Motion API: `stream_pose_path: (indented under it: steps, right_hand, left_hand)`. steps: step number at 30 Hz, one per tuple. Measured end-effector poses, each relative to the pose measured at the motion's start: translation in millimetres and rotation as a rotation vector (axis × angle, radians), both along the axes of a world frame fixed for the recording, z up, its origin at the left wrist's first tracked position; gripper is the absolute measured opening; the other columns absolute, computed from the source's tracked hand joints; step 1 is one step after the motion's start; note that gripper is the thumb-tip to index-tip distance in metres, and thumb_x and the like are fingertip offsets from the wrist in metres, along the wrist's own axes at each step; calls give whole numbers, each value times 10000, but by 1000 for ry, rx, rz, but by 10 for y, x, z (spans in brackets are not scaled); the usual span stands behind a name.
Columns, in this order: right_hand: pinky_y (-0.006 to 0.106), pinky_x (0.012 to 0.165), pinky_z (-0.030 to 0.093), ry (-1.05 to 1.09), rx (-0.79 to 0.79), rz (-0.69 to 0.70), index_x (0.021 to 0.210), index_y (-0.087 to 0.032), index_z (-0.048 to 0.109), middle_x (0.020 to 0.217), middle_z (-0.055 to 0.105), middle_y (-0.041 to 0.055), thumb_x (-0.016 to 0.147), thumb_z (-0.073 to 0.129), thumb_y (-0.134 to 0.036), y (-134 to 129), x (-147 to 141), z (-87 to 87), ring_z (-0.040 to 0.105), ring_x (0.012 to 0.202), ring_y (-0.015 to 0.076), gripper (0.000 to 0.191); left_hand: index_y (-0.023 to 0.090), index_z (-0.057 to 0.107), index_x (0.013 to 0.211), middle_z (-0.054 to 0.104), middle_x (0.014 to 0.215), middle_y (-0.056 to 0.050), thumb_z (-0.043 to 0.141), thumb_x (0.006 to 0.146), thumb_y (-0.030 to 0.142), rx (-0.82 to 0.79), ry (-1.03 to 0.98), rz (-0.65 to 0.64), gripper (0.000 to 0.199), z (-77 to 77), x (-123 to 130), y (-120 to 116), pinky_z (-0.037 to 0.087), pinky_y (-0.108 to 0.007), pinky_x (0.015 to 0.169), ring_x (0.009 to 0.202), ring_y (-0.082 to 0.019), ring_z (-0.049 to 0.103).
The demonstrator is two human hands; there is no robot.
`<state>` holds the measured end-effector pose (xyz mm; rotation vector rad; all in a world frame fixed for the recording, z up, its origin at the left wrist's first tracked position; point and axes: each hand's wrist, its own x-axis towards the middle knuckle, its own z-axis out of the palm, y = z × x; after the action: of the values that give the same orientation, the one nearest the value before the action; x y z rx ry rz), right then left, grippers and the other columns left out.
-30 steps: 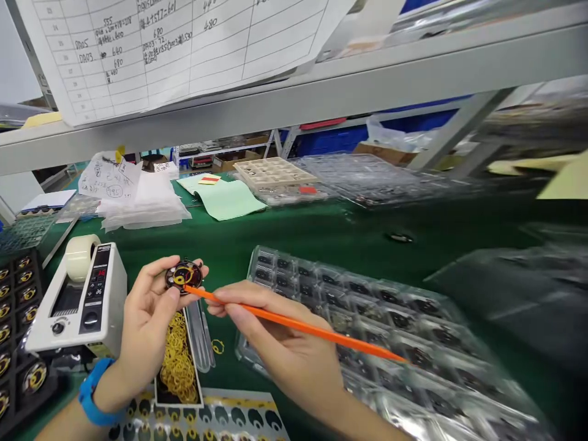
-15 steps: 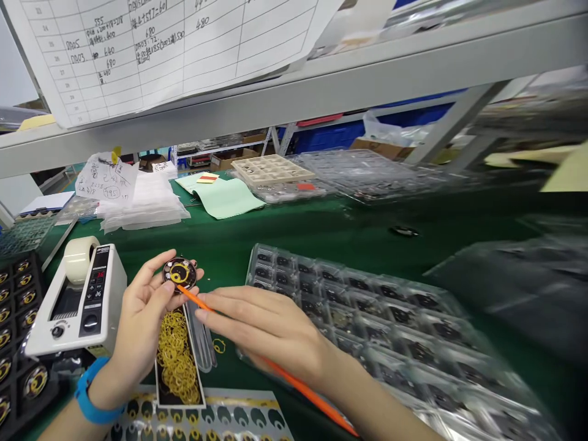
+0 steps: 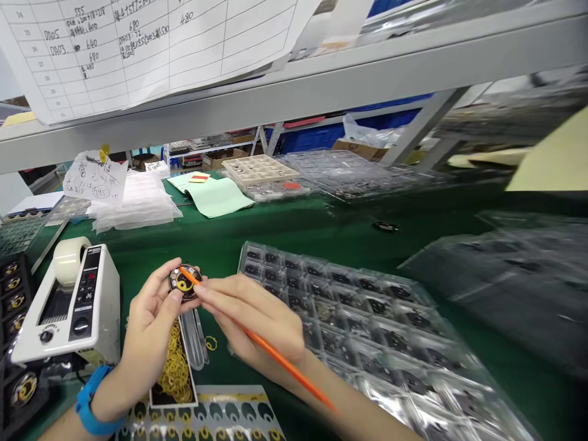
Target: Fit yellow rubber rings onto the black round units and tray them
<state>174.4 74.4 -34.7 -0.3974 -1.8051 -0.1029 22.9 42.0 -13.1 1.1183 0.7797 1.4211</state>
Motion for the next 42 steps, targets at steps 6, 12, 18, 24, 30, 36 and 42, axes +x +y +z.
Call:
stream_pose_path:
  steps: [6, 12, 18, 24, 30, 36, 42]
  right_hand:
    - [346, 679, 600, -305, 231, -73, 1063, -46, 624, 956, 711, 164, 981, 404, -43, 57, 84, 59, 678, 845, 236, 235]
    - [273, 626, 550, 85, -183, 25, 1020, -191, 658, 868, 683, 61, 908, 521, -6, -33, 134, 179, 648, 751, 159, 256]
    - [271, 586, 485, 314, -401, 82, 916, -204, 681, 775, 638, 24, 949, 494, -93, -69, 147, 183, 594, 693, 151, 220]
    - [337, 687, 482, 278, -383, 55, 909, -190, 687, 911, 613, 79, 1042, 348, -279, -105, 165, 104, 587, 852, 204, 374]
    - [251, 531, 427, 86, -311, 53, 752, -173, 521, 639, 510, 12, 1021, 357, -166, -155, 78, 95, 524, 585, 127, 314]
    - [216, 470, 408, -54, -179, -199, 895, -141, 602, 707, 591, 24, 942, 529, -87, -82, -73, -11, 553, 562, 107, 101]
    - [236, 567, 473, 32, -206, -201, 911, -148, 595, 751, 635, 36, 903, 560, -33, -102, -98, -36, 598, 650, 132, 120]
  left_hand:
    - [153, 660, 1189, 726, 1070, -106, 692, 854, 281, -79, 27, 30, 360, -9, -67, 75, 618, -347, 855, 1056, -275, 679]
    - [137, 703, 1019, 748, 897, -83, 779, 768, 256, -106, 18, 42, 287, 30, -61, 125, 632, -268, 686, 827, -231, 733]
    - [122, 682, 882, 733, 774, -74, 814, 685, 209, -97, 100, 66, 252, 54, -36, 130, 582, -191, 513, 669, -218, 731]
    - [140, 630, 764, 672, 654, -12, 749, 656, 160, -45, 208, 138, 162, 54, 1, 122, 467, -104, 400, 525, -138, 675]
    - [144, 636, 766, 683, 669, -28, 719, 700, 204, -6, 238, 210, 122, 26, 7, 141, 491, -140, 391, 480, -126, 639]
    - [158, 681, 910, 745, 845, -40, 715, 698, 150, 65, 264, 254, 215, -22, 82, 64, 587, -144, 629, 733, -150, 722]
    - [174, 667, 1050, 734, 1057, -72, 665, 743, 114, 162, 385, 298, 312, -135, 134, -40, 605, -177, 723, 959, -206, 715]
